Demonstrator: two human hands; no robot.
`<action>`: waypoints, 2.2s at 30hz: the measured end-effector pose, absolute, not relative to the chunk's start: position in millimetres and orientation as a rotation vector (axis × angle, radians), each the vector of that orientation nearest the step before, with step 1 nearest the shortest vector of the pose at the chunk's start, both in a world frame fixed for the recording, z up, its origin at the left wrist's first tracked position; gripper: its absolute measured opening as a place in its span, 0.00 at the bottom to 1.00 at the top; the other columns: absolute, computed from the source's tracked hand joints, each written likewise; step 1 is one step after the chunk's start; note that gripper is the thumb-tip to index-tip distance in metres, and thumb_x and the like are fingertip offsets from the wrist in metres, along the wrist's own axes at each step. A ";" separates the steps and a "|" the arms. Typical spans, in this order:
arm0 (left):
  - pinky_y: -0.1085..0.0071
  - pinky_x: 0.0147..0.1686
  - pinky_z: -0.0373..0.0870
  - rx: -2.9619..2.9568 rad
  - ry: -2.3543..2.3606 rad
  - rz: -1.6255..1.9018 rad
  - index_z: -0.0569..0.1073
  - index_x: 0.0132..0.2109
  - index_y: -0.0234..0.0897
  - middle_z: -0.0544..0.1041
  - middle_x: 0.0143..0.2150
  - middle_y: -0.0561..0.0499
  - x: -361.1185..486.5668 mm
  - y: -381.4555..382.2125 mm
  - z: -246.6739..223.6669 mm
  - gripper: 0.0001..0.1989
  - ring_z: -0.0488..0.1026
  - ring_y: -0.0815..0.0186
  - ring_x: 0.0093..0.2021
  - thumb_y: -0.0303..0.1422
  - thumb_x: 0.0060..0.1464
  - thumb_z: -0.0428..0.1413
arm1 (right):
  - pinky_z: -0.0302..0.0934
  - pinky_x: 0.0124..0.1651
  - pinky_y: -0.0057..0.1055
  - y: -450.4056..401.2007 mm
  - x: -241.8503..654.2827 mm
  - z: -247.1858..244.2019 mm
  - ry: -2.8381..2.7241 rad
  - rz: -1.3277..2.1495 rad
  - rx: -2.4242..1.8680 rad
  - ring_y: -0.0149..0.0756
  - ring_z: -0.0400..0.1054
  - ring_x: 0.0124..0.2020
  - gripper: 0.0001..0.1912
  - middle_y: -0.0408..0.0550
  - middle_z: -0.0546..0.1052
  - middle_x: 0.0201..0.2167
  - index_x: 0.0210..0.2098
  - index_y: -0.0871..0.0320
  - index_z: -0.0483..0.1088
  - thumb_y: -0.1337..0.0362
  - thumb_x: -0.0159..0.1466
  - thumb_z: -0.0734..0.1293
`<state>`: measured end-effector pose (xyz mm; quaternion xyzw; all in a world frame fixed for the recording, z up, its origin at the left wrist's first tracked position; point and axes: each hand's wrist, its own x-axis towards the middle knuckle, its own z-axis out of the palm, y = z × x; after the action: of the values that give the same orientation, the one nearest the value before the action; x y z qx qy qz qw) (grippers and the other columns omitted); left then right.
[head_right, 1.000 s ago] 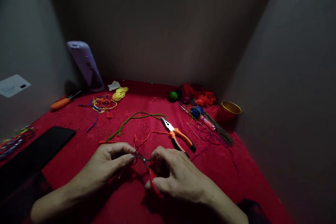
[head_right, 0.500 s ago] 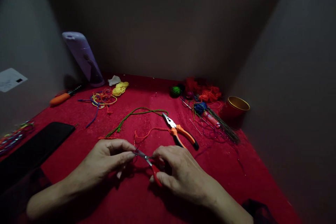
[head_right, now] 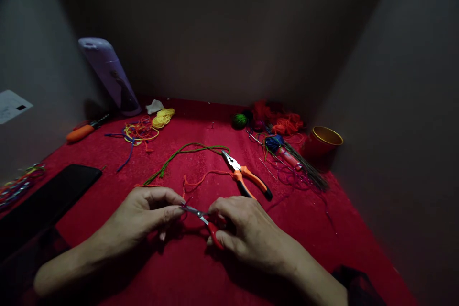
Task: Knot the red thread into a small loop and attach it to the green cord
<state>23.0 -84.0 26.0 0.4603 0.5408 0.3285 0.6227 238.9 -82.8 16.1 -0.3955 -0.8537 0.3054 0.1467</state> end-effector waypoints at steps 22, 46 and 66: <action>0.78 0.15 0.56 1.099 1.239 0.696 0.71 0.32 0.30 0.67 0.17 0.57 22.4 -88.1 29.3 0.06 0.61 0.75 0.15 0.30 0.47 0.56 | 0.53 0.37 0.27 -82.5 242.3 19.0 -2.394 1.042 -1.219 0.31 0.60 0.32 0.10 0.39 0.70 0.31 0.38 0.53 0.66 0.60 0.58 0.68; 0.77 0.17 0.58 1.123 1.243 0.722 0.71 0.31 0.30 0.70 0.17 0.54 21.4 -84.1 26.9 0.07 0.64 0.74 0.16 0.32 0.47 0.57 | 0.51 0.27 0.23 -81.4 239.3 9.9 -2.123 1.233 -1.142 0.25 0.53 0.24 0.09 0.36 0.62 0.24 0.36 0.57 0.65 0.69 0.57 0.68; 0.77 0.17 0.54 1.174 1.179 0.662 0.70 0.25 0.32 0.67 0.17 0.55 28.7 -91.6 26.5 0.05 0.61 0.74 0.16 0.29 0.46 0.54 | 0.58 0.33 0.29 -95.2 199.0 2.2 -2.049 0.556 -0.869 0.33 0.64 0.31 0.14 0.47 0.72 0.31 0.41 0.58 0.64 0.77 0.56 0.60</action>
<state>28.7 -91.6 26.5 0.5118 0.5137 0.2884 0.6252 199.0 -95.2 2.2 -0.3453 -0.8141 0.2211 0.4113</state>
